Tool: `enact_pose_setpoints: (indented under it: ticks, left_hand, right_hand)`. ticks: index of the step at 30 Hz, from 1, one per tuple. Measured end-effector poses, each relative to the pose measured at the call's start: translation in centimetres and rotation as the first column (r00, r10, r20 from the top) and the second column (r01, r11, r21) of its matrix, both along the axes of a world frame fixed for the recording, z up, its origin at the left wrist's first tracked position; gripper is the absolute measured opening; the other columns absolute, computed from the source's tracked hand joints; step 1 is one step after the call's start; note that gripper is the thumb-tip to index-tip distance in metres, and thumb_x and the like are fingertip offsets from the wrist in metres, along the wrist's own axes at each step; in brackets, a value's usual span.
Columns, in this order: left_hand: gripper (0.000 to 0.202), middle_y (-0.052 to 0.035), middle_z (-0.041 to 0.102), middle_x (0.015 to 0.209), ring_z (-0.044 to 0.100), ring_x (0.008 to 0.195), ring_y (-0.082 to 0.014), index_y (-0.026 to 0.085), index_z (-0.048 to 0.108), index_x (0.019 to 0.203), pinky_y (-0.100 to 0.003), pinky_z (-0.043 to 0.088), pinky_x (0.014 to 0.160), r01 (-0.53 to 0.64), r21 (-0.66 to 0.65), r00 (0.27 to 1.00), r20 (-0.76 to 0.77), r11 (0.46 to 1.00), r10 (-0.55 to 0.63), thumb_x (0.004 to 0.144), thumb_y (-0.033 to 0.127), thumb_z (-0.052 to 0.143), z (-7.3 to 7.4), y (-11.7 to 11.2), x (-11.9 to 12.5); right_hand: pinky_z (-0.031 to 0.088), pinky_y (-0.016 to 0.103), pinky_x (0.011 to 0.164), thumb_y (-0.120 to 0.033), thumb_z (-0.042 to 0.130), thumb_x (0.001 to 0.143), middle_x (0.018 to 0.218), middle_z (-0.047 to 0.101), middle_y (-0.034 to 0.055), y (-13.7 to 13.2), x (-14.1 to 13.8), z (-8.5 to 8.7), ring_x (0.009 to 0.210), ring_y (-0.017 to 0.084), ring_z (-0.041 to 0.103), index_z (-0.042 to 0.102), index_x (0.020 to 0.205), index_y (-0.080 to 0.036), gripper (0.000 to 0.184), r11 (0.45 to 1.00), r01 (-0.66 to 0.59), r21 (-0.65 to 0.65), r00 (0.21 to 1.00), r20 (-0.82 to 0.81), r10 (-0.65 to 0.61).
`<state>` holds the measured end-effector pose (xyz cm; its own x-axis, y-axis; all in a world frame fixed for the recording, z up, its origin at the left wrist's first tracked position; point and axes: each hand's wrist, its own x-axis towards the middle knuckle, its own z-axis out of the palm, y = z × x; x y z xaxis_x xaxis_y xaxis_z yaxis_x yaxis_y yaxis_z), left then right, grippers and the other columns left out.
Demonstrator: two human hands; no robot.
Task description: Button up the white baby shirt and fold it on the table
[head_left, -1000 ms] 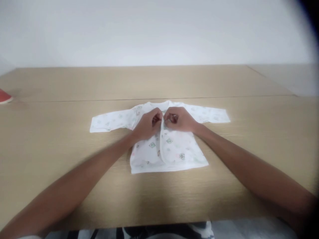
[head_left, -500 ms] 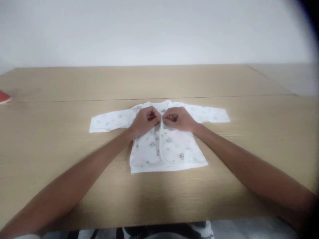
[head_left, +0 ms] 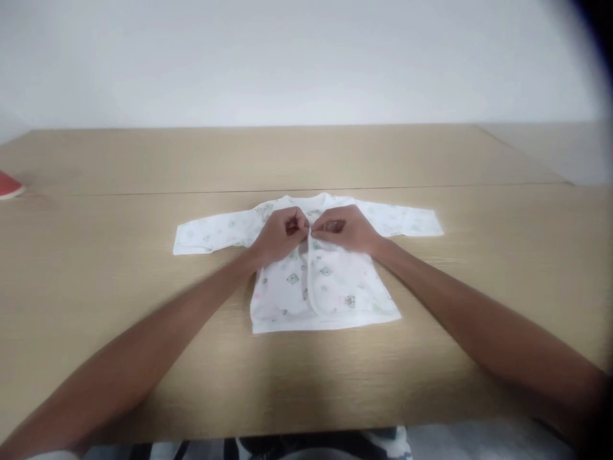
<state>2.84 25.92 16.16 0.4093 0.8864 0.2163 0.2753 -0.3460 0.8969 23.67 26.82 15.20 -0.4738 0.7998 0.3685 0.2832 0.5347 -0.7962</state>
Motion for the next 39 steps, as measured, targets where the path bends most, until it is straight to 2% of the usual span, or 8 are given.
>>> enact_pose_setpoints:
  ticks: [6,11,18,22,28,33,36,39]
  left_hand:
    - [0.015,-0.0015,0.058,0.078,0.053,0.068,-0.0087,0.015,0.050,0.074,-0.021,0.044,0.062,0.056,-0.106,0.992,0.120,0.993,-0.043,0.077,0.019,0.065,-0.2,0.4,-0.4]
    - [0.015,-0.0024,0.061,0.080,0.057,0.072,-0.0091,0.014,0.053,0.073,-0.022,0.048,0.067,0.061,-0.152,0.990,0.136,0.987,-0.040,0.076,0.020,0.067,0.0,0.5,-0.5]
    - [0.007,-0.0054,0.069,0.087,0.064,0.081,-0.0123,0.013,0.065,0.077,-0.024,0.051,0.075,0.069,-0.096,0.996,0.057,0.993,-0.063,0.078,0.020,0.067,0.0,0.2,-0.4]
    - [0.010,-0.0042,0.068,0.084,0.064,0.078,-0.0121,0.013,0.064,0.079,-0.024,0.053,0.073,0.002,-0.064,0.996,0.093,0.998,0.004,0.076,0.020,0.070,-0.2,-0.1,-0.1]
    - [0.017,-0.0030,0.065,0.078,0.060,0.071,-0.0112,0.014,0.053,0.071,-0.023,0.050,0.067,-0.067,-0.043,0.997,0.034,0.997,0.068,0.074,0.020,0.069,-0.2,-0.1,0.1]
    - [0.005,-0.0030,0.065,0.076,0.059,0.069,-0.0106,0.013,0.061,0.074,-0.021,0.046,0.062,-0.047,0.006,0.999,-0.027,0.999,0.047,0.077,0.017,0.063,0.1,-0.5,0.3]
    - [0.006,-0.0028,0.066,0.076,0.059,0.068,-0.0105,0.013,0.065,0.077,-0.020,0.045,0.060,-0.042,0.009,0.998,-0.043,0.999,0.042,0.079,0.017,0.060,0.2,-0.7,0.4]
    - [0.007,-0.0036,0.067,0.081,0.063,0.073,-0.0124,0.014,0.065,0.082,-0.022,0.049,0.065,-0.023,-0.008,1.000,-0.016,1.000,0.023,0.080,0.020,0.064,0.1,-0.7,0.5]
  right_hand:
    - [0.041,0.022,0.056,-0.034,0.072,0.081,0.077,0.066,0.0024,-0.1,0.0,0.1,0.062,0.009,0.054,0.074,0.085,-0.017,0.018,0.999,0.021,0.032,0.999,0.039,-0.022]
    - [0.041,0.022,0.056,-0.035,0.073,0.081,0.073,0.064,0.0015,-0.1,0.0,-0.2,0.060,0.008,0.052,0.074,0.084,-0.016,0.019,0.997,0.032,0.066,0.998,0.045,-0.035]
    - [0.039,0.021,0.059,-0.032,0.076,0.079,0.067,0.063,-0.0022,-0.1,0.1,-0.5,0.058,0.006,0.052,0.073,0.079,-0.018,0.015,0.976,0.047,0.215,0.982,0.171,-0.085]
    - [0.038,0.022,0.061,-0.029,0.075,0.079,0.067,0.063,-0.0026,-0.1,0.1,-0.4,0.059,0.007,0.052,0.072,0.078,-0.017,0.013,0.960,0.043,0.276,0.971,0.213,-0.105]
    - [0.037,0.022,0.061,-0.030,0.073,0.079,0.066,0.061,-0.0023,-0.1,0.0,-0.4,0.058,0.007,0.050,0.069,0.076,-0.016,0.015,0.975,0.054,0.217,0.963,0.245,-0.108]
    - [0.036,0.020,0.056,-0.030,0.074,0.076,0.064,0.058,-0.0029,0.0,0.0,-0.1,0.055,0.006,0.050,0.067,0.077,-0.015,0.016,0.997,0.031,0.069,0.975,0.216,-0.046]
    - [0.035,0.020,0.052,-0.035,0.075,0.075,0.062,0.056,-0.0023,0.0,0.1,0.0,0.054,0.007,0.049,0.066,0.078,-0.015,0.022,0.999,0.001,-0.039,0.983,0.185,0.006]
    - [0.035,0.020,0.053,-0.035,0.074,0.076,0.064,0.057,-0.0015,0.0,0.1,0.0,0.056,0.007,0.050,0.067,0.079,-0.014,0.022,0.998,-0.003,-0.057,0.984,0.179,0.013]
